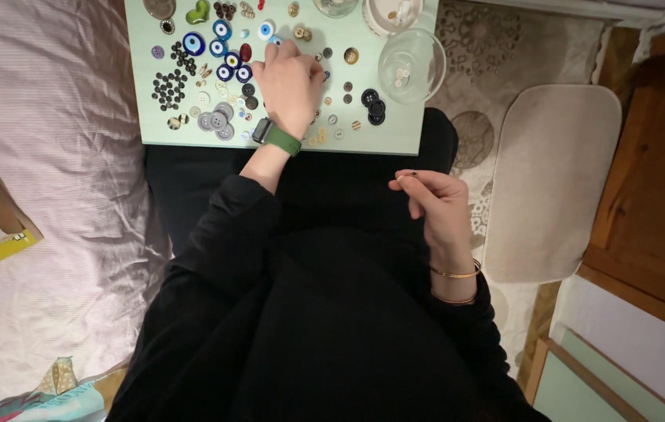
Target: Sorting and inspecting various buttons and beads on a light-colored table.
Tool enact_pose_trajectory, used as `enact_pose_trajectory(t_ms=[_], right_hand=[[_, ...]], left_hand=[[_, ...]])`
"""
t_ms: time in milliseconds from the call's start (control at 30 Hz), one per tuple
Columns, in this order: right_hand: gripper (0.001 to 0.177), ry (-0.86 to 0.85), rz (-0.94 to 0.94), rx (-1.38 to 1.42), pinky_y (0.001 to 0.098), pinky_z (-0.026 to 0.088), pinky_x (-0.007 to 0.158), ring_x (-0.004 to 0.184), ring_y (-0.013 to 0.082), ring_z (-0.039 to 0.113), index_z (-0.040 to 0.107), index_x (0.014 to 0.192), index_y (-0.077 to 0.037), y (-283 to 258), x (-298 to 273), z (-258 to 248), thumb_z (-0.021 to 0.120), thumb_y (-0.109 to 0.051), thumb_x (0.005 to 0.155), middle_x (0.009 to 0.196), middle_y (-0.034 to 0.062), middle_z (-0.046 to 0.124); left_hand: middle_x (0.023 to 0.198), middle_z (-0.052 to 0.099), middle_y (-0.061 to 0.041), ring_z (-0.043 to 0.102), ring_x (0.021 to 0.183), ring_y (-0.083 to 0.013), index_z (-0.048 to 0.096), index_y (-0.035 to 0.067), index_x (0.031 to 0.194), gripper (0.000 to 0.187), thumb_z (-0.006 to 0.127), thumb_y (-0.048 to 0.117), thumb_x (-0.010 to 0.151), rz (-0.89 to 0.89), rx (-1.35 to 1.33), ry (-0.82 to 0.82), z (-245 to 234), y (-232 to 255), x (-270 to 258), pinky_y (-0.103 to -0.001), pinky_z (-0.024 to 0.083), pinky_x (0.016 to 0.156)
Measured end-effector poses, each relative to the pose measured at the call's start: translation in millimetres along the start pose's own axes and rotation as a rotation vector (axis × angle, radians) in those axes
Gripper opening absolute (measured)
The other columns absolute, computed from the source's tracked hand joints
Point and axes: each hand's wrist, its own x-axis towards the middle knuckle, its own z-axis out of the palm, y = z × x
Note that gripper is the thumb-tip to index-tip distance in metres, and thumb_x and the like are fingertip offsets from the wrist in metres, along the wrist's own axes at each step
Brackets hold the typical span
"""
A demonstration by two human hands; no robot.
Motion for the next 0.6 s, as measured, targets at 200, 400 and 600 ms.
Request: enact_pose_trajectory(t_ms=[200,400,600], right_hand=[[0.013,0.006,0.011,0.058,0.0162,0.042,0.052,0.056,0.0036,0.053,0.076,0.107,0.003,-4,2,12,0.069,-0.003,0.098,0.095,0.01,0.078],[0.013,-0.033,0.001,0.071,0.0159,0.038,0.049,0.054,0.0031,0.051,0.076,0.106,0.003,-1,3,28,0.069,-0.004,0.098,0.093,0.0097,0.077],[0.012,-0.129,-0.03,0.122,0.0164,0.036,0.049,0.054,0.0025,0.049,0.076,0.104,0.003,-8,-9,53,0.068,-0.004,0.1,0.09,0.0063,0.076]], left_hand=[[0.088,0.06,-0.003,0.053,0.091,-0.0251,0.08,0.015,0.087,0.011,0.085,0.023,0.081,0.009,-0.134,0.161,-56,19,-1,-0.043,0.035,0.076],[0.092,0.068,-0.005,0.062,0.089,-0.0256,0.077,0.008,0.106,0.024,0.084,0.021,0.087,0.1,-0.586,-0.087,-163,59,-59,-0.037,0.049,0.082],[0.102,0.071,-0.001,0.064,0.095,-0.0216,0.075,0.009,0.114,0.03,0.083,0.018,0.087,0.282,-0.615,-0.103,-212,95,-82,-0.035,0.049,0.085]])
